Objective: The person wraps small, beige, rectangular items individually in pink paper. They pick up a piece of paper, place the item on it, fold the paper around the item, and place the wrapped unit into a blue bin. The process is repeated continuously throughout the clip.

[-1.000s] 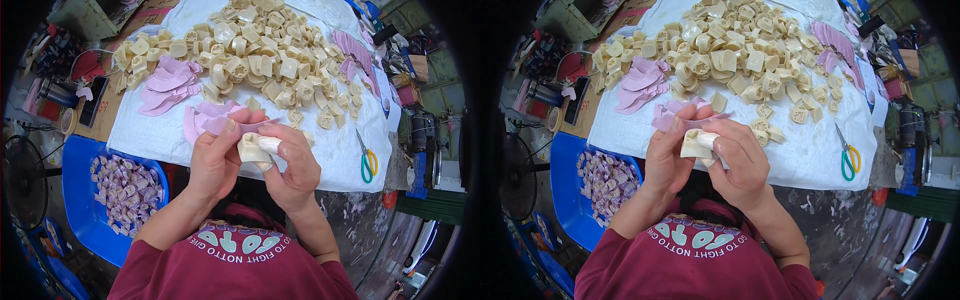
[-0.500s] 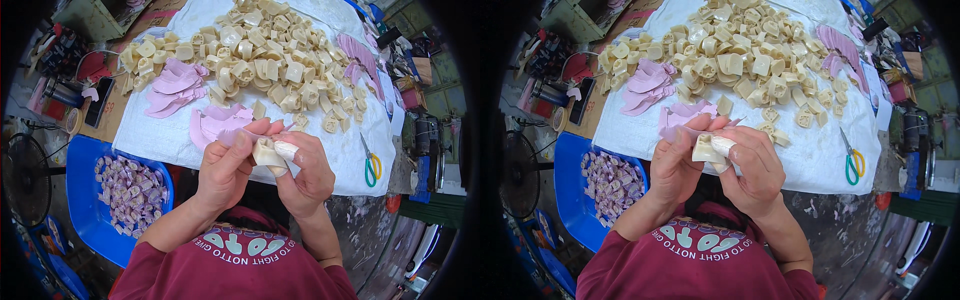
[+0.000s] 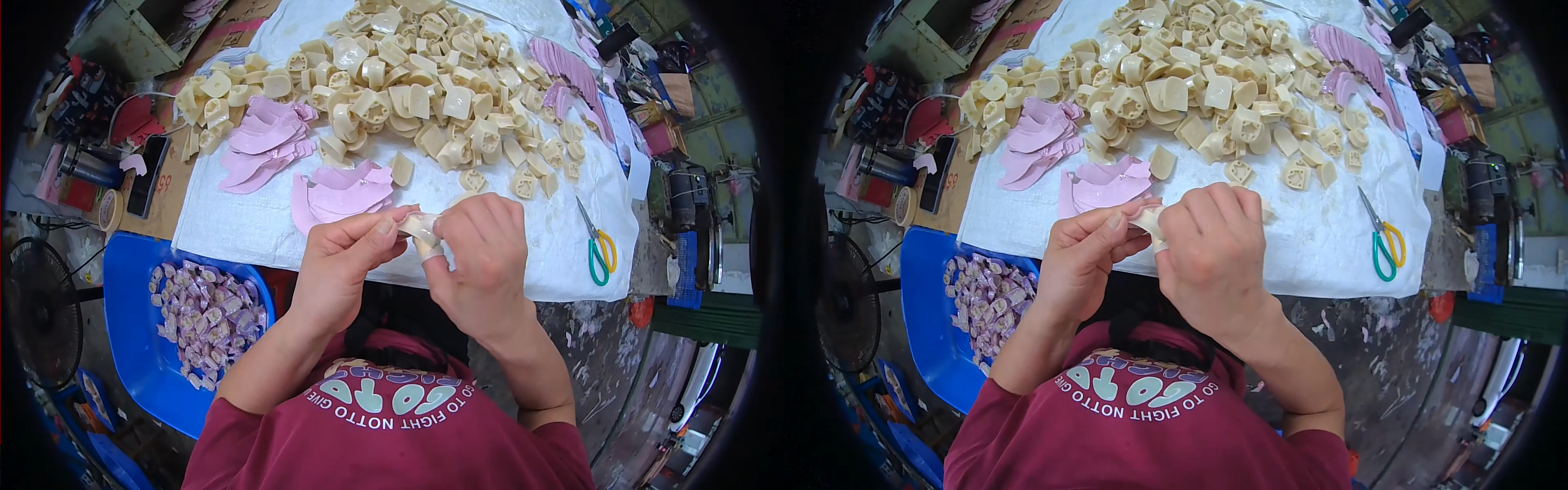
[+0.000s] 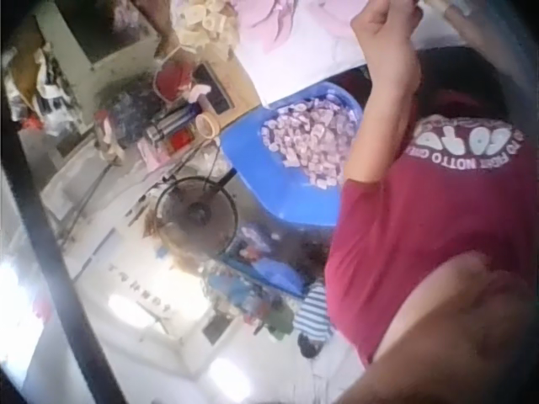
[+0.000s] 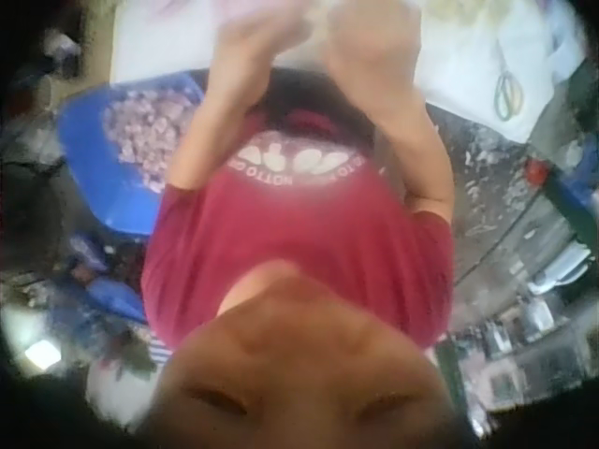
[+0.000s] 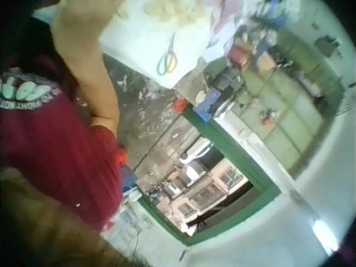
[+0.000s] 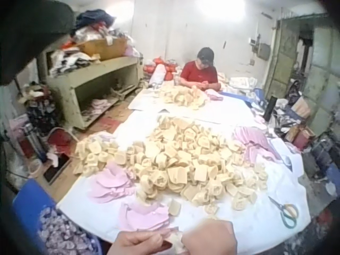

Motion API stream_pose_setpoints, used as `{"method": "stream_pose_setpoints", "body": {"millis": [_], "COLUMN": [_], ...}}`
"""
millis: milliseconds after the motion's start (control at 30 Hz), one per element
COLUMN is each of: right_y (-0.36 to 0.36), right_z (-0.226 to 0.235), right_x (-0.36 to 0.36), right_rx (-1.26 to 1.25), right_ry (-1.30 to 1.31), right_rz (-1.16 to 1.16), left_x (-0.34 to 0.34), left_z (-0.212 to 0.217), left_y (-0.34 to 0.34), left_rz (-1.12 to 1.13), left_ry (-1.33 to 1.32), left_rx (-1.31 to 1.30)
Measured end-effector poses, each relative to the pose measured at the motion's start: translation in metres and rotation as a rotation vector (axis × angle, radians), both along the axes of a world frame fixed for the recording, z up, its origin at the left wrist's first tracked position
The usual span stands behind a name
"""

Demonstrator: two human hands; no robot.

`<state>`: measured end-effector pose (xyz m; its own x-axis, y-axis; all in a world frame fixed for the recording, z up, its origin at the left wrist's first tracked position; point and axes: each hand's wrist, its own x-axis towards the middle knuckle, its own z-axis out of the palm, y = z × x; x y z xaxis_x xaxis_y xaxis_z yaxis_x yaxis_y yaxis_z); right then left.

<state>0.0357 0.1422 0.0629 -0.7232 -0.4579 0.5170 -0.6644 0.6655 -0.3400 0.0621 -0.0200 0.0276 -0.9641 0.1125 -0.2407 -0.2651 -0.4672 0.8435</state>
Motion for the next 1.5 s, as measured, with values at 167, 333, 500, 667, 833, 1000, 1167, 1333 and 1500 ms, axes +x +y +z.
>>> {"method": "stream_pose_setpoints", "body": {"millis": [167,333,500,667,833,1000,1167,1333,1500], "right_y": [-0.002,0.014,0.014,0.013,0.015,0.012,0.003,0.009,0.010], "right_z": [-0.016,-0.023,-0.024,-0.034,-0.044,-0.041,-0.050,-0.034,-0.026], "right_x": [-0.006,-0.010,-0.011,-0.006,-0.002,-0.001,0.003,0.000,-0.005], "right_rx": [0.099,-0.075,-0.102,-0.234,-0.707,-0.820,-0.722,-0.619,-0.525], "right_ry": [-0.051,-0.075,-0.070,-0.330,-0.826,-0.956,-0.822,-0.830,-0.671], "right_rz": [0.012,0.064,0.178,0.109,-0.042,-0.049,-0.129,-0.086,-0.038], "left_x": [-0.009,-0.026,-0.041,-0.053,-0.037,-0.029,-0.027,-0.032,-0.022], "left_z": [-0.008,-0.009,-0.009,-0.008,-0.010,-0.019,-0.020,-0.007,-0.005], "left_y": [-0.002,-0.021,-0.025,-0.028,-0.013,-0.015,0.002,-0.010,-0.003], "left_rz": [-0.162,-0.238,-0.435,-0.616,-0.274,-0.264,0.027,-0.193,-0.095], "left_ry": [0.174,-0.056,0.094,0.128,-0.009,0.151,0.569,0.551,0.503], "left_rx": [-0.655,-0.061,-0.249,-0.406,-0.035,0.054,-0.527,-0.547,-0.349]}}
